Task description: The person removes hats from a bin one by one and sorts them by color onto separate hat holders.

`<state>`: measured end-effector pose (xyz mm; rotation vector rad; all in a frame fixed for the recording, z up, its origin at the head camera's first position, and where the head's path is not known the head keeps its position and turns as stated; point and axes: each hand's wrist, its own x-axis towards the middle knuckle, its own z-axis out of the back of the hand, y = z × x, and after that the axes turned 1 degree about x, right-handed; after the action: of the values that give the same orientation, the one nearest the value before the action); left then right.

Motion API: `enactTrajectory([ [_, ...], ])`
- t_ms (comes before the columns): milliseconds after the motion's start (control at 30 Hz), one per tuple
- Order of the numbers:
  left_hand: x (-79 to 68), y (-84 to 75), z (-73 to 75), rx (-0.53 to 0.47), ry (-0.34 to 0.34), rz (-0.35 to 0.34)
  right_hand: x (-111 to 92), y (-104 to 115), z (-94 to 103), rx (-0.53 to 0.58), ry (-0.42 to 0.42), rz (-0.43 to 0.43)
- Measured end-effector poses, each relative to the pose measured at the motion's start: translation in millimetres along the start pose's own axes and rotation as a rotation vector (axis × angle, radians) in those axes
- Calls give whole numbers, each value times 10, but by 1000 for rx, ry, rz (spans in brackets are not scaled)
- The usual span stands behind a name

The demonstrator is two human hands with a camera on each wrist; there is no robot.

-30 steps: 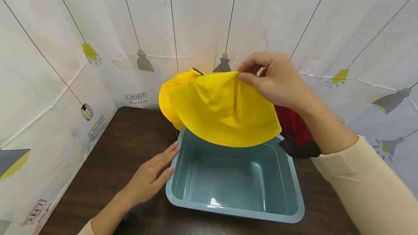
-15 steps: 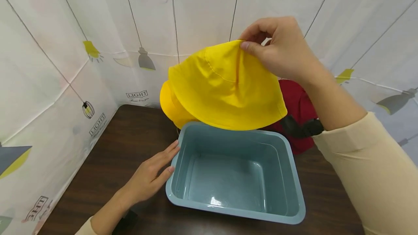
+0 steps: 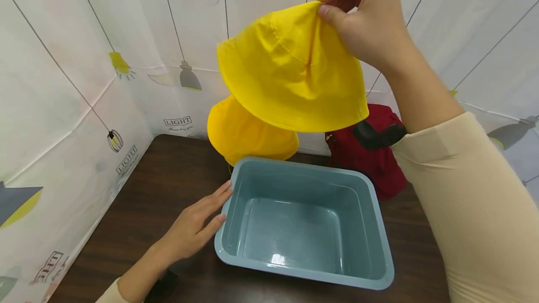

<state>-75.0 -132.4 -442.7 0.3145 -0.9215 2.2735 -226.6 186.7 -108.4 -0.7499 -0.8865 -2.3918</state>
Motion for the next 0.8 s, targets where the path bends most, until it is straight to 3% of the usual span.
enactTrajectory([
  [233,-12,14,2,-5,6,6,120,4,-176,88,-51,-61],
  [633,8,1,-1,-2,-3,-7,129,-24,-497,107,67,-111],
  [800,-5,1,-17,-9,1,7,84,-35,-672,91,83,-57],
])
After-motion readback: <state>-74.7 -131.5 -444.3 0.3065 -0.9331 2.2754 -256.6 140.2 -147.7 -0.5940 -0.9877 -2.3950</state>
